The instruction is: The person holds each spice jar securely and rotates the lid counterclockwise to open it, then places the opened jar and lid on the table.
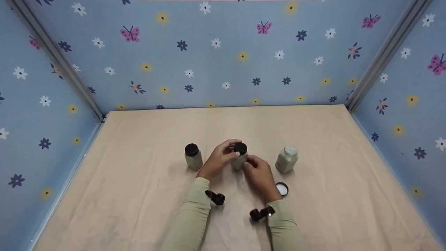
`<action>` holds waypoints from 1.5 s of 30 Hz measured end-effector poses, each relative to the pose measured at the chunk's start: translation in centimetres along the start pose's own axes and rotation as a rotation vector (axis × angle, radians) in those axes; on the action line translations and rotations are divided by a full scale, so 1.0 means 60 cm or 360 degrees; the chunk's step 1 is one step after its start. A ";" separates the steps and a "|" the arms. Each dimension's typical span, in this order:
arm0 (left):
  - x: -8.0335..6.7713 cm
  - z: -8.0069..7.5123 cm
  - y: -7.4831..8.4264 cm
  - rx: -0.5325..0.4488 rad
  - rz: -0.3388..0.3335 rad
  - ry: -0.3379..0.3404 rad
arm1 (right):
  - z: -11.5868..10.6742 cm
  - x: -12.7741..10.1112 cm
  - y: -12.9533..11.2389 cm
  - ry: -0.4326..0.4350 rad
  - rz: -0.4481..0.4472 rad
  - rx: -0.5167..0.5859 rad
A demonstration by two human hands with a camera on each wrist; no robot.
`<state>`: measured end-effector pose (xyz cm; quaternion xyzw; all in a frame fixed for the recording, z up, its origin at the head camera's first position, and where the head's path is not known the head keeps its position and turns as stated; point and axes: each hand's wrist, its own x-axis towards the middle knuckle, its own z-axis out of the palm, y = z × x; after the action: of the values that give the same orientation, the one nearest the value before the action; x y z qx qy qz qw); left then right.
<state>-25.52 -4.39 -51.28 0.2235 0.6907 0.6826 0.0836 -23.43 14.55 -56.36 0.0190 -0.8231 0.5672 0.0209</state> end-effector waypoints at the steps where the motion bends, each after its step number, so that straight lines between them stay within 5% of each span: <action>1: 0.002 -0.001 -0.006 0.0012 -0.0001 -0.0004 | 0.000 0.000 0.000 -0.0002 0.0004 -0.0008; 7: 0.013 -0.006 -0.038 0.0101 0.0010 -0.0012 | 0.000 0.000 0.001 0.0010 -0.0067 -0.0033; 16: 0.013 -0.004 -0.047 0.0120 0.0077 0.0040 | -0.002 0.002 0.000 0.0010 -0.0046 -0.0049; 26: -0.003 0.012 0.012 0.0183 0.0115 0.0110 | -0.003 0.003 -0.001 0.0006 -0.0027 -0.0012; 45: -0.002 0.018 0.008 -0.0129 0.0086 0.0228 | -0.004 0.003 -0.001 0.0001 -0.0049 -0.0002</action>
<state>-24.85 -3.50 -50.89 0.1891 0.6603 0.7264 0.0244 -23.59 14.77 -56.21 0.0316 -0.8230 0.5664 0.0298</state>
